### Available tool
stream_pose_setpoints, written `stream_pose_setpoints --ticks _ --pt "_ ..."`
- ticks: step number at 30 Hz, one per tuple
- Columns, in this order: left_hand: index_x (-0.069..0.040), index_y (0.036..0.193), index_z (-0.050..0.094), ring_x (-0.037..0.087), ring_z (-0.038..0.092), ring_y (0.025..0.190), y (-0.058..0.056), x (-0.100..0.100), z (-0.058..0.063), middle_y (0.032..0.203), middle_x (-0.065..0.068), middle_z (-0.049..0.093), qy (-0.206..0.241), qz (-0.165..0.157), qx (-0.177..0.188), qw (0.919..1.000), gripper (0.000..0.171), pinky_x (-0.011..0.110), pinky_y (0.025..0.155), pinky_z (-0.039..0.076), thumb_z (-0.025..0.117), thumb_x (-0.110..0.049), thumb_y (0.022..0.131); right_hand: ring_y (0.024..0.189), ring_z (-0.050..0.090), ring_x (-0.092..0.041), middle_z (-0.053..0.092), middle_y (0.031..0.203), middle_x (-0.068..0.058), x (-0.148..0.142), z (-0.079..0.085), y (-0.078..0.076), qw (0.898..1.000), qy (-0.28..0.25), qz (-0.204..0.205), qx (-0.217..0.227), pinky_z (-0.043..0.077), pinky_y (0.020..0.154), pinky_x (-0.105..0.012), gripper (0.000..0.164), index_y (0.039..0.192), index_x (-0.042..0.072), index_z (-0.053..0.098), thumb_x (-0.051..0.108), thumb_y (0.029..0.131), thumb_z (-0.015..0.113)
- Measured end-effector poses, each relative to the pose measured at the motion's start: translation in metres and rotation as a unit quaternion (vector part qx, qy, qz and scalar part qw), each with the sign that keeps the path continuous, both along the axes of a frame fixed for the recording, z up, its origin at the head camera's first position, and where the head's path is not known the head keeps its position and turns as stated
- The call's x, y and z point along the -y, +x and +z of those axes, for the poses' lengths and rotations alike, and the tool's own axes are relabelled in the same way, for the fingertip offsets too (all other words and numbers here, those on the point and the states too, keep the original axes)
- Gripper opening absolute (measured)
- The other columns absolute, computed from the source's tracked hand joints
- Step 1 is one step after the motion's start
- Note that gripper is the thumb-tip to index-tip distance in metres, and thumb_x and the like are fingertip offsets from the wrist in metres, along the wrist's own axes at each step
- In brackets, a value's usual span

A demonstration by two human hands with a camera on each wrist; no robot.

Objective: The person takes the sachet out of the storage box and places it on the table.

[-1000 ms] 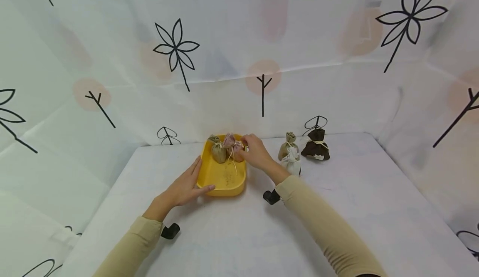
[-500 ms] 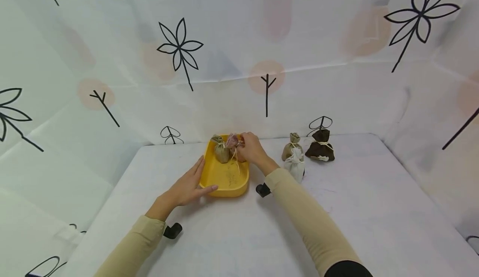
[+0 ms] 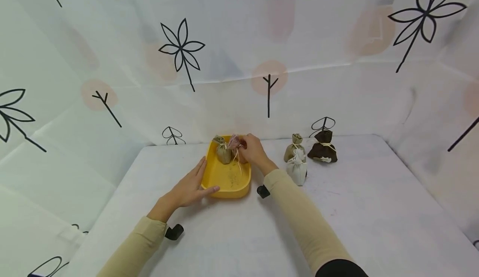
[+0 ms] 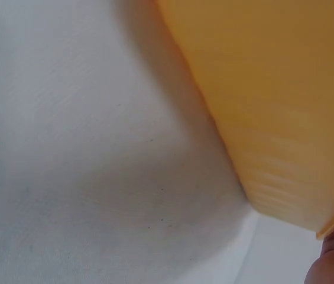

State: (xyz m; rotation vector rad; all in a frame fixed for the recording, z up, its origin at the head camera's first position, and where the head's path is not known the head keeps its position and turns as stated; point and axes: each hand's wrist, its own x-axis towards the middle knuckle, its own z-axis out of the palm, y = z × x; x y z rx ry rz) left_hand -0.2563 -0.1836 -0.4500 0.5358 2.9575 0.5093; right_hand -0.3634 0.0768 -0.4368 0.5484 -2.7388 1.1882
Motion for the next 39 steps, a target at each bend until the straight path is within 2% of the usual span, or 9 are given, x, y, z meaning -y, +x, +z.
stream_pose_setpoints --ticks 4,11,16,25,39 --pt "-0.008 0.165 0.001 0.03 0.018 0.156 0.001 -0.001 0.0 0.172 0.008 -0.001 0.003 0.0 0.0 1.0 0.122 0.044 0.125 0.022 0.042 -0.09 0.084 0.107 0.06 -0.032 0.063 0.116 -0.02 0.0 -0.005 0.0 1.0 -0.001 -0.009 -0.003 0.054 0.097 -0.046 0.032 0.127 -0.007 0.065 0.005 0.096 0.066" --pt "-0.008 0.164 -0.001 0.029 0.018 0.156 0.002 -0.003 -0.004 0.172 0.008 -0.002 -0.003 -0.006 0.005 1.0 0.122 0.042 0.125 0.022 0.042 -0.09 0.085 0.113 0.06 -0.035 0.063 0.121 -0.023 -0.003 -0.009 0.002 1.0 -0.02 -0.015 -0.003 0.052 0.101 -0.048 0.03 0.126 -0.009 0.062 0.007 0.101 0.062" --pt "-0.008 0.165 0.0 0.029 0.018 0.156 0.002 -0.003 -0.004 0.172 0.008 -0.001 -0.001 -0.007 0.0 1.0 0.12 0.043 0.125 0.022 0.044 -0.087 0.086 0.109 0.061 -0.035 0.064 0.119 -0.024 -0.005 0.001 0.006 0.999 -0.048 -0.016 0.002 0.053 0.098 -0.047 0.029 0.125 -0.009 0.061 0.009 0.102 0.062" --pt "-0.008 0.165 0.001 0.029 0.019 0.156 0.003 0.0 -0.005 0.173 0.008 0.0 0.002 -0.003 -0.006 1.0 0.12 0.043 0.125 0.023 0.042 -0.088 0.086 0.105 0.06 -0.031 0.064 0.116 -0.019 -0.007 0.022 0.019 0.998 -0.058 0.002 0.022 0.056 0.095 -0.043 0.026 0.125 -0.006 0.06 0.009 0.103 0.06" --pt "-0.007 0.165 0.0 0.03 0.018 0.156 0.002 -0.001 -0.001 0.172 0.01 0.0 0.007 -0.007 -0.01 0.9999 0.122 0.043 0.125 0.022 0.041 -0.09 0.085 0.104 0.063 -0.031 0.065 0.113 -0.018 -0.025 0.044 0.046 0.998 -0.063 0.024 -0.004 0.057 0.091 -0.044 0.025 0.122 -0.005 0.061 0.009 0.102 0.063"
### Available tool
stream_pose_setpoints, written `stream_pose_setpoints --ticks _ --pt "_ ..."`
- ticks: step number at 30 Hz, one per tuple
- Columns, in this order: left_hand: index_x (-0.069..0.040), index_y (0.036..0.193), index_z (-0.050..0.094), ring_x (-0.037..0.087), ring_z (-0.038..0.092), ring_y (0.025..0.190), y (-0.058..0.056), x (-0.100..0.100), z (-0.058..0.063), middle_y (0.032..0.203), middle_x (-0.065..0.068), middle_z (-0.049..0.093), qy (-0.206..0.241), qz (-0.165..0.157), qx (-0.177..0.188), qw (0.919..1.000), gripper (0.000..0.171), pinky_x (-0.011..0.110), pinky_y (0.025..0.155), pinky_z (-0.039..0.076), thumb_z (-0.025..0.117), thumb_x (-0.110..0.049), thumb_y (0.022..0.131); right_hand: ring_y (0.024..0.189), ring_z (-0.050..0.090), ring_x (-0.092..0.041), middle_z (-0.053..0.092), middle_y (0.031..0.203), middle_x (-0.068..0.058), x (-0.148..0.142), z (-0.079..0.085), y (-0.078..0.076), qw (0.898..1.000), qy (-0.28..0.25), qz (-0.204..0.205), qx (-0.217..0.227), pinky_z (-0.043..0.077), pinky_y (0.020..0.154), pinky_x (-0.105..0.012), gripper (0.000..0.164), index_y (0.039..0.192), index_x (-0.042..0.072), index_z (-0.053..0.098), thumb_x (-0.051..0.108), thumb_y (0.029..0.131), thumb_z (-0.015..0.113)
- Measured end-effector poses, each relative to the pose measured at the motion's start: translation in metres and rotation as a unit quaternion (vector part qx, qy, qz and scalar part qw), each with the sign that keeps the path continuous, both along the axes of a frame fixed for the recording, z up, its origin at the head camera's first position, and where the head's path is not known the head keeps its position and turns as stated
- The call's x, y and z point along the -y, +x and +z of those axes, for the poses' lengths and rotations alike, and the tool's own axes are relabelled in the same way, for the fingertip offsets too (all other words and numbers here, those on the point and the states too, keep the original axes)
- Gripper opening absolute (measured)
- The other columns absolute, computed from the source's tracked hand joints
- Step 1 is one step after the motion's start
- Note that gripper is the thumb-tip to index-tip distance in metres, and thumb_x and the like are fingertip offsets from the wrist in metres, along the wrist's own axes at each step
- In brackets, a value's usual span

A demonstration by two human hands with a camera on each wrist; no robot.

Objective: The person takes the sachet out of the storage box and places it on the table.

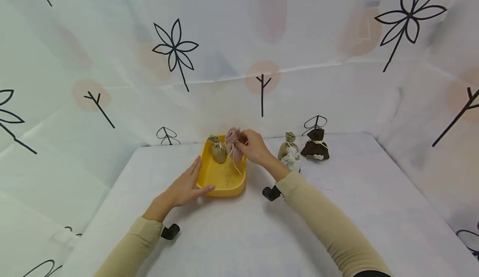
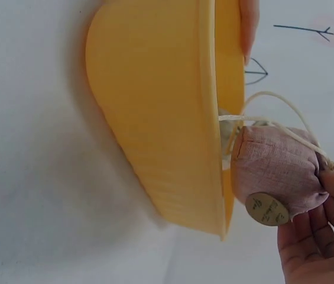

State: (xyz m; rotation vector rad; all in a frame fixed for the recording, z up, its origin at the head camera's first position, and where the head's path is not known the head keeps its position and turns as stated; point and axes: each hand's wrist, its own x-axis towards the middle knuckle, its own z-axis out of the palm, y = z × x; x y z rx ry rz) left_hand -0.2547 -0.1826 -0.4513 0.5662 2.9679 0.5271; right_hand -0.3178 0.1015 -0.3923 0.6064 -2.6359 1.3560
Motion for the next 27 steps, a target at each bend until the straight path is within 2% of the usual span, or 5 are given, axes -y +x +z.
stream_pose_setpoints --ticks 13,20,27 --pt "-0.007 0.164 -0.001 0.03 0.018 0.156 0.0 0.001 0.002 0.172 0.01 0.0 0.007 -0.002 0.0 1.0 0.122 0.045 0.125 0.021 0.043 -0.089 0.085 0.102 0.062 -0.03 0.066 0.109 -0.017 -0.016 0.006 0.022 1.0 -0.004 0.017 -0.015 0.056 0.094 -0.046 0.023 0.119 -0.005 0.063 0.009 0.1 0.065" --pt "-0.006 0.164 0.0 0.03 0.017 0.156 -0.001 0.001 0.0 0.172 0.011 0.001 0.007 -0.006 -0.004 0.9999 0.123 0.045 0.125 0.021 0.042 -0.09 0.084 0.099 0.063 -0.029 0.066 0.105 -0.015 -0.028 0.002 0.033 0.999 -0.004 0.036 -0.022 0.057 0.091 -0.047 0.015 0.112 -0.003 0.064 0.005 0.099 0.065" --pt "-0.007 0.165 -0.001 0.03 0.018 0.156 0.0 0.001 -0.001 0.172 0.01 0.0 0.007 0.0 0.0 1.0 0.124 0.045 0.125 0.022 0.042 -0.091 0.084 0.102 0.064 -0.028 0.067 0.109 -0.013 -0.039 0.0 0.047 1.0 -0.002 0.021 -0.002 0.056 0.096 -0.048 0.017 0.114 0.0 0.064 0.005 0.099 0.067"
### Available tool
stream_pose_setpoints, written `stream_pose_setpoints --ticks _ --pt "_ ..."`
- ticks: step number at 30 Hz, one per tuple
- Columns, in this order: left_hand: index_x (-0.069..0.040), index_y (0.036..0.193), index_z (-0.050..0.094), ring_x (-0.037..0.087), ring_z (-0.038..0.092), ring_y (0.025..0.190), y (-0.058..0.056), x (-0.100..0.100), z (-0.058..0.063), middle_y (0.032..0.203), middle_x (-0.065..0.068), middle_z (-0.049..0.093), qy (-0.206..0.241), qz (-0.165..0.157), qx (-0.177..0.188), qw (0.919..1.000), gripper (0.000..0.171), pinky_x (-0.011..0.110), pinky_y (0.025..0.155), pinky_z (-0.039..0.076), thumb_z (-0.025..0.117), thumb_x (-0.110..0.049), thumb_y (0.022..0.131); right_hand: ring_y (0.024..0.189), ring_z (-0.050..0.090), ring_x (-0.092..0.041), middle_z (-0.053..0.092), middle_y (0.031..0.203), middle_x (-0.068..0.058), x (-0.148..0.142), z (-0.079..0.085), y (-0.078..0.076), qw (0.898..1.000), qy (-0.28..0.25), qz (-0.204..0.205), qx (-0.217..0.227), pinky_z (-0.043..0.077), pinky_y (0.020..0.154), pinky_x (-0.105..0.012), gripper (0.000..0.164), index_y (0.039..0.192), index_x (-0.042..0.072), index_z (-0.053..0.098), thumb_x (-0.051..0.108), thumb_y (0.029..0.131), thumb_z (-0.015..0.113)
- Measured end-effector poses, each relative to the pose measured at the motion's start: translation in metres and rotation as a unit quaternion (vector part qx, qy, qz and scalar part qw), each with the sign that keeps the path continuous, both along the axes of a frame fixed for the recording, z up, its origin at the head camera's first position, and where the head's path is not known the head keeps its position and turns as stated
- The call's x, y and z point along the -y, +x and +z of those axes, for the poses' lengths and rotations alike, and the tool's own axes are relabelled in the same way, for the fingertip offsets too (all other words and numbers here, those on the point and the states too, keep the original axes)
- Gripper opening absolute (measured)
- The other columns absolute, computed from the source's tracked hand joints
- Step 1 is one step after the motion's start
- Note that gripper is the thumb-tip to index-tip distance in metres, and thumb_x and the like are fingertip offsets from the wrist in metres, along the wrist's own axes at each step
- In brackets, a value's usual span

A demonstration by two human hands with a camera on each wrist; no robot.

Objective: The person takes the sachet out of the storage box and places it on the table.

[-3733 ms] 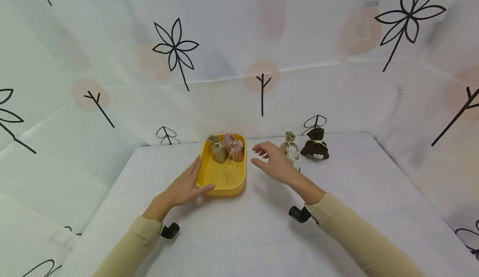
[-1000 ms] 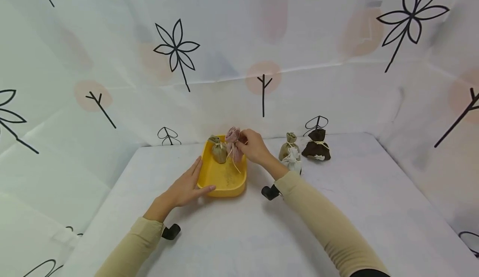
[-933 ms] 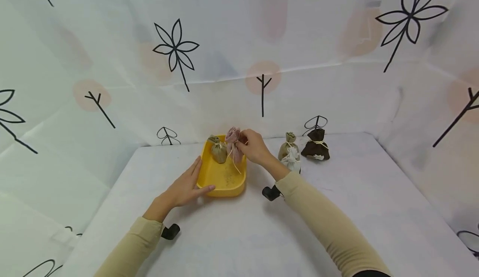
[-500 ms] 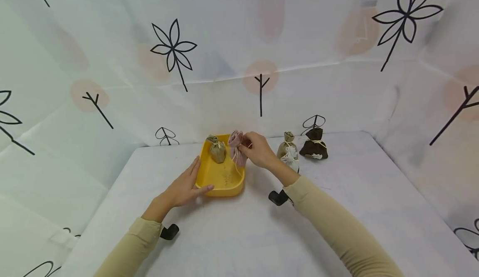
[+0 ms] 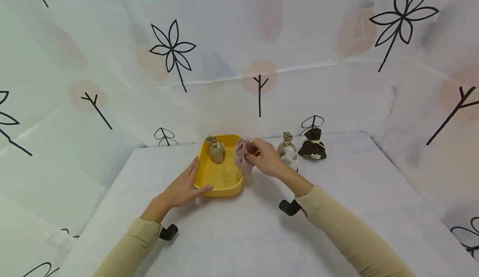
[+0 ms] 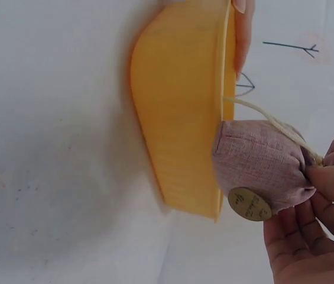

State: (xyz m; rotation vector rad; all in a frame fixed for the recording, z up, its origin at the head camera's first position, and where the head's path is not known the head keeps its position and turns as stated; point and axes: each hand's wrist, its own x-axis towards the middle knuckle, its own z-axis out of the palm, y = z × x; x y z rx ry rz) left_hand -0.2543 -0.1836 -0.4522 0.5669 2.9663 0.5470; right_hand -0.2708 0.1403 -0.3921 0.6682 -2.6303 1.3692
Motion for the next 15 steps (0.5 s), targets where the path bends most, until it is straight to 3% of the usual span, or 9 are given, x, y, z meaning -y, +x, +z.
stream_pose_setpoints --ticks 8,15 --pt "-0.009 0.165 -0.002 0.03 0.018 0.156 0.001 0.001 -0.001 0.172 0.009 -0.001 0.0 0.003 0.002 1.0 0.122 0.046 0.125 0.022 0.045 -0.089 0.084 0.105 0.064 -0.03 0.068 0.108 -0.013 -0.023 -0.002 0.015 1.0 -0.004 0.018 0.016 0.056 0.096 -0.049 0.016 0.114 -0.001 0.066 0.003 0.098 0.066" --pt "-0.008 0.165 -0.002 0.03 0.018 0.156 0.001 0.0 0.0 0.172 0.009 -0.001 -0.001 0.001 0.0 1.0 0.122 0.046 0.125 0.023 0.045 -0.088 0.085 0.106 0.065 -0.027 0.067 0.107 -0.008 -0.056 -0.004 0.03 1.0 0.013 0.015 0.014 0.057 0.094 -0.045 0.009 0.106 0.006 0.066 0.004 0.098 0.066"
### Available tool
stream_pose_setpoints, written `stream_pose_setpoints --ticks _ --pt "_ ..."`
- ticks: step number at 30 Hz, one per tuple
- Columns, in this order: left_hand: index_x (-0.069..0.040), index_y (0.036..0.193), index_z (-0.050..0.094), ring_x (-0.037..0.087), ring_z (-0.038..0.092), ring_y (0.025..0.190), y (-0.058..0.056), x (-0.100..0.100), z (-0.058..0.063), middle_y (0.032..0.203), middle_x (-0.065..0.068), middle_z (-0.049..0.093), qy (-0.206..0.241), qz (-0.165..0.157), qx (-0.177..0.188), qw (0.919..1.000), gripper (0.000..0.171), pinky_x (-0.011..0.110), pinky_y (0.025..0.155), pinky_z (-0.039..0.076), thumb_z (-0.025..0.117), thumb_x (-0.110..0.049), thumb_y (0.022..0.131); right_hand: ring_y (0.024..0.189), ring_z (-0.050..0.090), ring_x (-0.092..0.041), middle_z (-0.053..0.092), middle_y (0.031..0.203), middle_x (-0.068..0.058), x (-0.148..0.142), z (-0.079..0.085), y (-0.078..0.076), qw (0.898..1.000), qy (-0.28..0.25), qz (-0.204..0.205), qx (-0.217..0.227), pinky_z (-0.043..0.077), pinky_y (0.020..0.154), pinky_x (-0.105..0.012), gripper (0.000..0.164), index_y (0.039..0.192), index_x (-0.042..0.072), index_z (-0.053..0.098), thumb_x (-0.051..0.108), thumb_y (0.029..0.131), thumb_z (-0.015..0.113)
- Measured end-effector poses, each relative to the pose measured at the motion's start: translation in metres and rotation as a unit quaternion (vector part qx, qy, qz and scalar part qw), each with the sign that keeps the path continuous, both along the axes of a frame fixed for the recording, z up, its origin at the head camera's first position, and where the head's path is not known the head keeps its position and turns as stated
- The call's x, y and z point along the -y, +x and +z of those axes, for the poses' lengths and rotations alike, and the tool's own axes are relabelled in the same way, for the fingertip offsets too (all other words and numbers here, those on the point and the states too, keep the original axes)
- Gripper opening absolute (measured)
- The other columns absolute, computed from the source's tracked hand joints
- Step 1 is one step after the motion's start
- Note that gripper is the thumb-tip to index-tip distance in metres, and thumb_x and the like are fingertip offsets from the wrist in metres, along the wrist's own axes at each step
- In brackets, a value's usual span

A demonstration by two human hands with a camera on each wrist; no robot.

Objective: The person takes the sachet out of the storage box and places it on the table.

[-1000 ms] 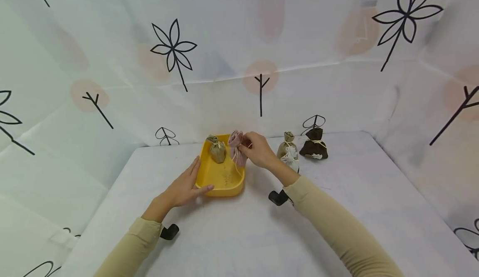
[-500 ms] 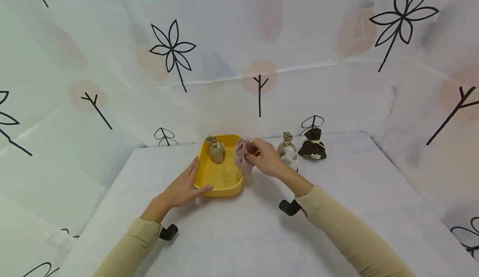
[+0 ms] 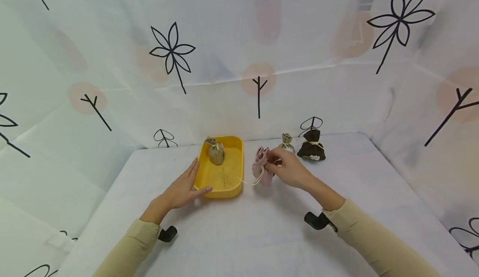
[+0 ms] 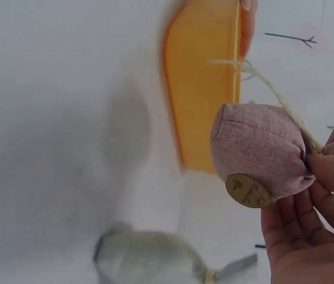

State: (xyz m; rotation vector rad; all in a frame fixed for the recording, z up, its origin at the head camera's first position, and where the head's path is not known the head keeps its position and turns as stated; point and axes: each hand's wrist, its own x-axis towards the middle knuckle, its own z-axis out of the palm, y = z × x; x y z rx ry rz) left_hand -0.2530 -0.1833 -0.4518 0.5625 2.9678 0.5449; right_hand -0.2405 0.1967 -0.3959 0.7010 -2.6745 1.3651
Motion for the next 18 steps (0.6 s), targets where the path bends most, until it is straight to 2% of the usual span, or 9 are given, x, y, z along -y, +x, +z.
stream_pose_setpoints --ticks 7,14,18 --pt "-0.008 0.164 -0.002 0.03 0.018 0.156 0.001 0.0 0.001 0.172 0.012 0.001 0.003 -0.002 -0.001 1.0 0.123 0.045 0.125 0.022 0.045 -0.089 0.084 0.111 0.065 -0.033 0.066 0.112 -0.011 -0.039 -0.004 0.016 1.0 0.004 -0.008 0.008 0.06 0.082 -0.031 0.009 0.109 0.005 0.065 0.007 0.1 0.064" --pt "-0.007 0.165 -0.001 0.031 0.019 0.156 0.001 0.002 -0.002 0.172 0.012 0.002 0.005 0.001 -0.004 1.0 0.123 0.047 0.125 0.024 0.046 -0.088 0.084 0.111 0.065 -0.04 0.065 0.116 -0.018 -0.067 -0.005 0.024 0.999 0.01 -0.036 0.016 0.061 0.077 -0.029 0.017 0.115 -0.002 0.064 0.002 0.099 0.064" --pt "-0.009 0.165 -0.002 0.03 0.018 0.156 0.001 0.0 -0.002 0.173 0.009 0.0 0.003 0.003 -0.003 1.0 0.124 0.046 0.125 0.023 0.045 -0.09 0.083 0.11 0.066 -0.033 0.066 0.114 -0.017 -0.079 -0.005 0.024 0.999 0.01 -0.037 0.013 0.06 0.076 -0.028 0.015 0.114 -0.002 0.064 0.002 0.099 0.064"
